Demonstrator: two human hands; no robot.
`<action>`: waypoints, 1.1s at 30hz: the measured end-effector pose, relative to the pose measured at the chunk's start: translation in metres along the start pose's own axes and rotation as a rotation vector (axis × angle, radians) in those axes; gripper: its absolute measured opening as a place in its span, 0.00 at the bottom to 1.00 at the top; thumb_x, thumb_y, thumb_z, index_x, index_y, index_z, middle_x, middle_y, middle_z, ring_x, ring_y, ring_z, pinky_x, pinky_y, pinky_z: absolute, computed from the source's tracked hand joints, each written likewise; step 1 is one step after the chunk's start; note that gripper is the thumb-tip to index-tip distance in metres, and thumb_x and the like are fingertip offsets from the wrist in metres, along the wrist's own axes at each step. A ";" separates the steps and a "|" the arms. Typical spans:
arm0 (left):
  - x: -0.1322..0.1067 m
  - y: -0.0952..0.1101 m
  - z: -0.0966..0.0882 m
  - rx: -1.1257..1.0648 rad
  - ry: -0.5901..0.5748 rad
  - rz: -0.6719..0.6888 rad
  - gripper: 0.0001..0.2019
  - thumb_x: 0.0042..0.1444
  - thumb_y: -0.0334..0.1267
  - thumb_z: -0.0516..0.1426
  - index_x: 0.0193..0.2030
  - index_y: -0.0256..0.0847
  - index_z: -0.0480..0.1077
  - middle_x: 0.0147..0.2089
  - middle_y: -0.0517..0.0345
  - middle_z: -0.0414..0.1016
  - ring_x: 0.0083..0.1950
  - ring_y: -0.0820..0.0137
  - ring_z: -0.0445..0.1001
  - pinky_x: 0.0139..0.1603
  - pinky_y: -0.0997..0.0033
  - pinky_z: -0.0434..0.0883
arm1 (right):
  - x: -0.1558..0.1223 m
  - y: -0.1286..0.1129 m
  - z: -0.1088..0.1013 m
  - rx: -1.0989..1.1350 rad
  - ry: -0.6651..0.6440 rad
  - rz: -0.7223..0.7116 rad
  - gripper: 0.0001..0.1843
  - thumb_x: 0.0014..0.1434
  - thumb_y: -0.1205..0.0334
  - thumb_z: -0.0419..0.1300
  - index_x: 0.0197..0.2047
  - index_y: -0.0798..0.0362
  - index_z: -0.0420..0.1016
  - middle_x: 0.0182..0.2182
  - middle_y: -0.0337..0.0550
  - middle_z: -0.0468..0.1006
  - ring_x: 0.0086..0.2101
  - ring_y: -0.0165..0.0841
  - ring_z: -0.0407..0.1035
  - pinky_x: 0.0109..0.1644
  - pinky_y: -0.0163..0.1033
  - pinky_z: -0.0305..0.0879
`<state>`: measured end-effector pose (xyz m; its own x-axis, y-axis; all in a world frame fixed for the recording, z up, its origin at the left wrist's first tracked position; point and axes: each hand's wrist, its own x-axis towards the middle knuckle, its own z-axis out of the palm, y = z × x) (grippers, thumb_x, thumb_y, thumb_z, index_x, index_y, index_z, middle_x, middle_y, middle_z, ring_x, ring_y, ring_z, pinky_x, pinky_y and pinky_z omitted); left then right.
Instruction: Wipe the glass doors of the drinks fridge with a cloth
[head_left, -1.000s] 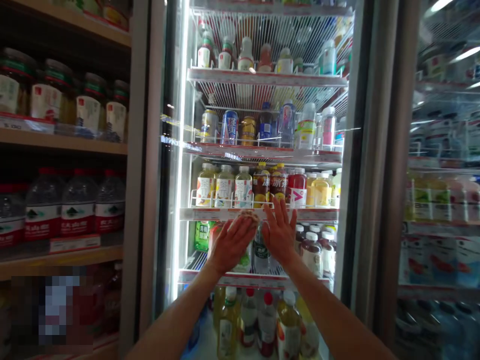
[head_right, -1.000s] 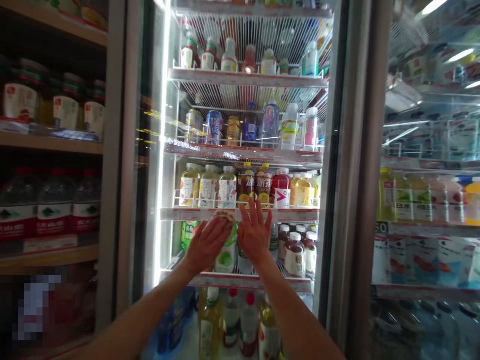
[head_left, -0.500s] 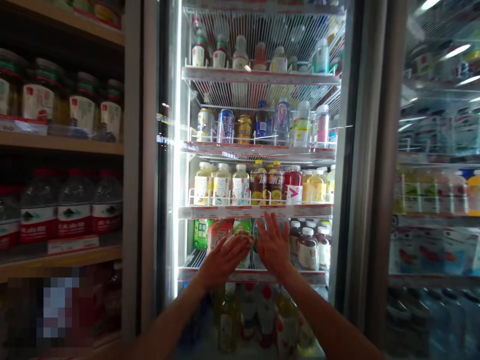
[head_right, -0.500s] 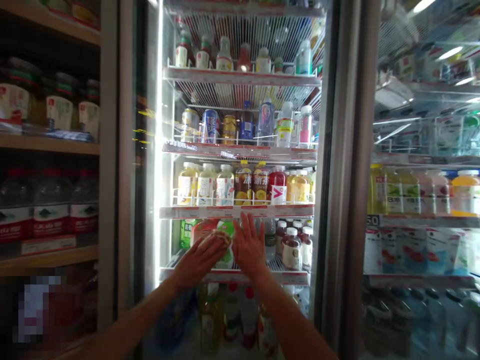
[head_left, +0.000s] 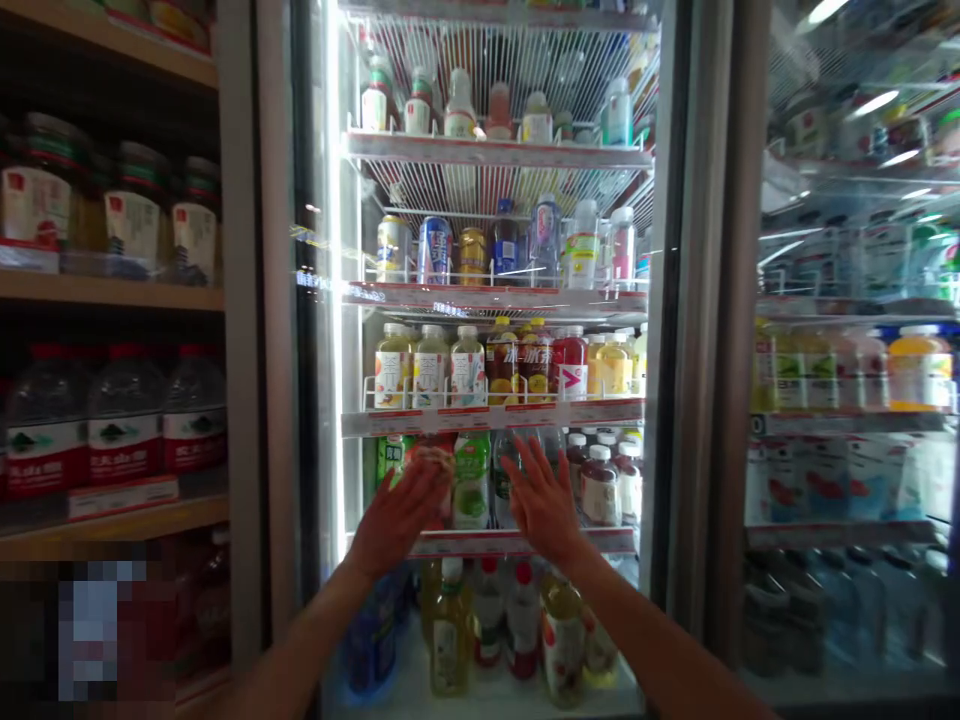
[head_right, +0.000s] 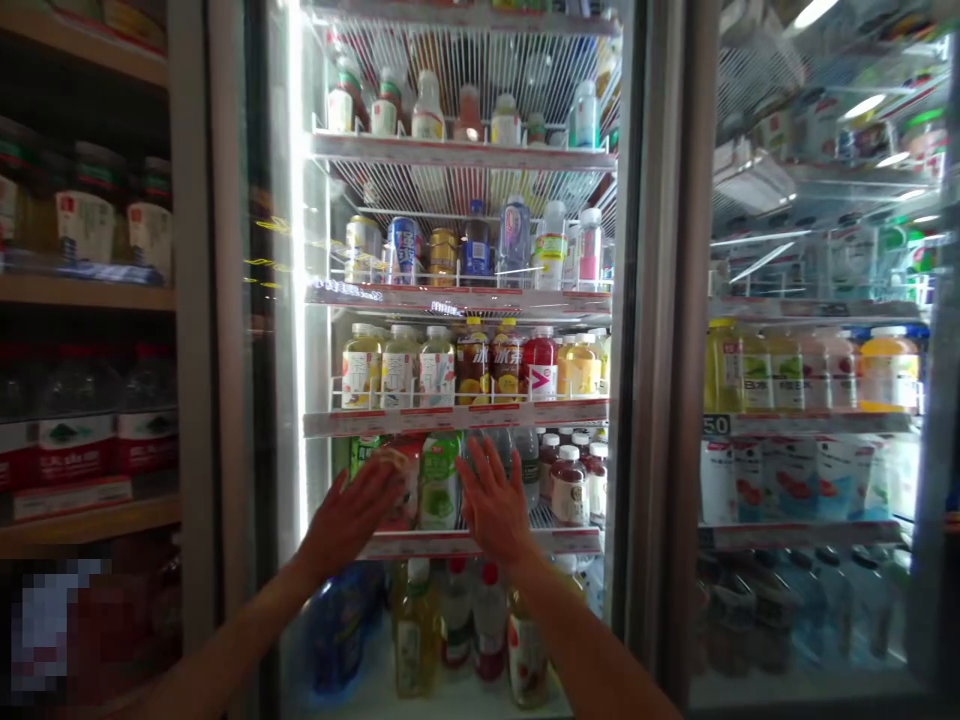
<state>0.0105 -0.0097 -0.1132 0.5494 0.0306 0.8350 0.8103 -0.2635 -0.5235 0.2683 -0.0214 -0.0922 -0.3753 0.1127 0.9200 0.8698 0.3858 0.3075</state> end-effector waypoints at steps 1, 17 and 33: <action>0.002 -0.007 0.000 0.044 0.068 -0.163 0.27 0.59 0.31 0.49 0.66 0.47 0.51 0.67 0.51 0.55 0.70 0.63 0.48 0.68 0.53 0.46 | 0.002 0.008 -0.003 -0.013 0.002 0.020 0.23 0.59 0.67 0.50 0.59 0.51 0.64 0.62 0.49 0.60 0.65 0.40 0.45 0.67 0.57 0.33; 0.086 0.013 0.016 0.047 0.190 -0.177 0.26 0.58 0.33 0.51 0.64 0.40 0.56 0.67 0.47 0.54 0.71 0.62 0.40 0.69 0.56 0.46 | 0.012 0.048 -0.008 -0.062 0.070 0.048 0.26 0.61 0.66 0.49 0.63 0.55 0.56 0.62 0.52 0.61 0.66 0.38 0.39 0.67 0.55 0.33; 0.133 0.068 0.034 -0.079 0.066 0.370 0.22 0.59 0.34 0.50 0.60 0.43 0.61 0.68 0.59 0.54 0.71 0.63 0.43 0.69 0.58 0.48 | -0.012 0.094 -0.030 -0.157 0.118 0.169 0.31 0.63 0.64 0.47 0.68 0.53 0.44 0.64 0.53 0.56 0.65 0.40 0.43 0.66 0.56 0.39</action>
<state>0.1454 0.0092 -0.0432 0.7856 -0.1415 0.6024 0.5399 -0.3188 -0.7790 0.3640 -0.0139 -0.0665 -0.1882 0.0524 0.9807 0.9595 0.2229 0.1722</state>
